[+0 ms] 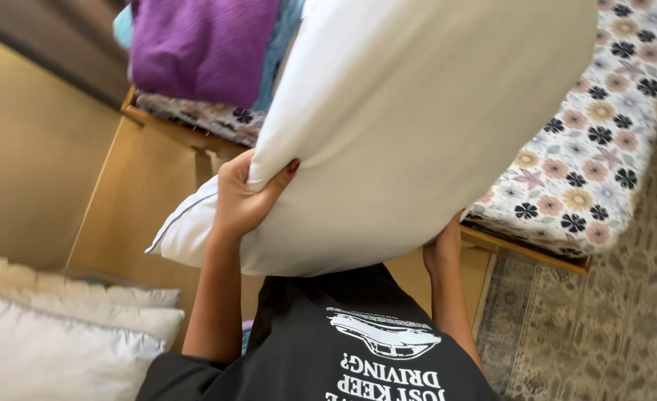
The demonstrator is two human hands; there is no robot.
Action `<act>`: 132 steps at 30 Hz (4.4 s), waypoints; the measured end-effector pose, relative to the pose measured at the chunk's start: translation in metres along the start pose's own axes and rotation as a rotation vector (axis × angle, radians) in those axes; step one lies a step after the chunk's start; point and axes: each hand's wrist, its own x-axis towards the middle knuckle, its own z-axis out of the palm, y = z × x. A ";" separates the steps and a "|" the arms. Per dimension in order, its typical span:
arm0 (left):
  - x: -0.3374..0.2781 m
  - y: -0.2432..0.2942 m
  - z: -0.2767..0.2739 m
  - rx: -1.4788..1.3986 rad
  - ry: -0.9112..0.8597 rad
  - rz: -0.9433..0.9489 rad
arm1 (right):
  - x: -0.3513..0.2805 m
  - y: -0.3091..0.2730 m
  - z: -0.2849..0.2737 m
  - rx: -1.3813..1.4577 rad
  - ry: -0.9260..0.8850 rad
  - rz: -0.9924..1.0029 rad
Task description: The person uses a feather duster to clean the floor and a bed frame. They then pick up a mattress topper, a folded towel, and several pillows from a pile and place them on the bed. Finally, they use the duster to clean the pillows on the bed.
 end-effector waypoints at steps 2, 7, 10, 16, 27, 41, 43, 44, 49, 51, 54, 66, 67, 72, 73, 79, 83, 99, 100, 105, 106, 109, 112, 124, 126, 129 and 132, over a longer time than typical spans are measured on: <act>0.032 -0.017 0.033 -0.048 -0.062 0.029 | 0.007 -0.007 -0.027 -0.003 0.084 -0.054; 0.112 -0.067 0.103 -0.186 -0.208 0.102 | 0.009 -0.069 -0.021 0.115 0.217 -0.142; 0.149 -0.107 0.143 -0.341 -0.269 0.019 | 0.026 -0.112 -0.022 0.073 0.375 -0.235; 0.188 -0.129 0.201 -0.477 -0.285 -0.156 | 0.046 -0.201 -0.018 -0.154 0.661 -0.405; 0.252 -0.287 0.262 0.412 -0.113 0.100 | 0.217 -0.210 -0.040 -0.811 0.718 -0.310; 0.179 -0.295 0.267 0.919 -0.595 0.024 | 0.250 -0.044 -0.082 -1.359 0.498 -0.293; 0.176 -0.289 0.265 0.919 -0.566 0.019 | 0.250 -0.045 -0.080 -1.362 0.474 -0.328; 0.175 -0.285 0.264 0.888 -0.513 0.044 | 0.248 -0.047 -0.078 -1.335 0.488 -0.323; 0.145 -0.259 0.260 0.787 -0.265 0.060 | 0.239 -0.037 -0.059 -1.328 0.446 -0.344; 0.129 -0.254 0.256 0.696 -0.186 0.051 | 0.229 -0.029 -0.035 -1.300 0.446 -0.534; 0.099 -0.266 0.242 0.538 -0.089 0.028 | 0.168 -0.034 0.039 -1.234 -0.017 -0.870; -0.096 -0.177 0.074 0.309 0.581 -0.243 | -0.019 0.033 0.169 -1.008 -1.264 -0.821; -0.115 -0.184 0.063 0.318 0.626 -0.254 | -0.029 0.045 0.176 -0.994 -1.314 -0.817; -0.220 -0.196 0.002 0.290 0.945 -0.240 | -0.095 0.121 0.219 -1.000 -1.483 -0.766; -0.243 -0.195 -0.016 0.308 0.994 -0.250 | -0.111 0.137 0.230 -0.978 -1.538 -0.759; -0.384 -0.181 -0.082 0.326 1.151 -0.441 | -0.203 0.212 0.270 -0.923 -1.853 -0.621; -0.470 -0.187 -0.107 0.316 1.362 -0.439 | -0.245 0.243 0.285 -0.976 -2.019 -0.466; -0.580 -0.241 -0.232 0.207 1.914 -0.491 | -0.254 0.489 0.457 -1.291 -2.110 -0.261; -0.576 -0.240 -0.248 0.210 1.931 -0.490 | -0.250 0.506 0.469 -1.286 -2.129 -0.262; -0.586 -0.248 -0.363 0.438 2.060 -0.608 | -0.268 0.608 0.548 -1.386 -1.952 0.077; -0.589 -0.262 -0.383 0.445 2.060 -0.604 | -0.257 0.624 0.556 -1.378 -1.954 0.075; -0.604 -0.290 -0.451 0.643 2.055 -0.690 | -0.266 0.662 0.591 -1.595 -1.827 0.113; -0.610 -0.301 -0.494 0.632 2.027 -0.855 | -0.298 0.664 0.621 -1.769 -1.544 0.343; -0.685 -0.327 -0.578 0.379 1.946 -1.083 | -0.307 0.724 0.618 -1.548 -1.301 0.618; -0.688 -0.329 -0.588 0.369 1.926 -1.222 | -0.311 0.723 0.618 -1.547 -1.218 0.660; -0.687 -0.323 -0.592 0.359 1.753 -1.457 | -0.328 0.707 0.625 -1.579 -1.157 0.658; -0.694 -0.334 -0.588 0.258 1.668 -1.491 | -0.331 0.695 0.627 -1.581 -1.163 0.629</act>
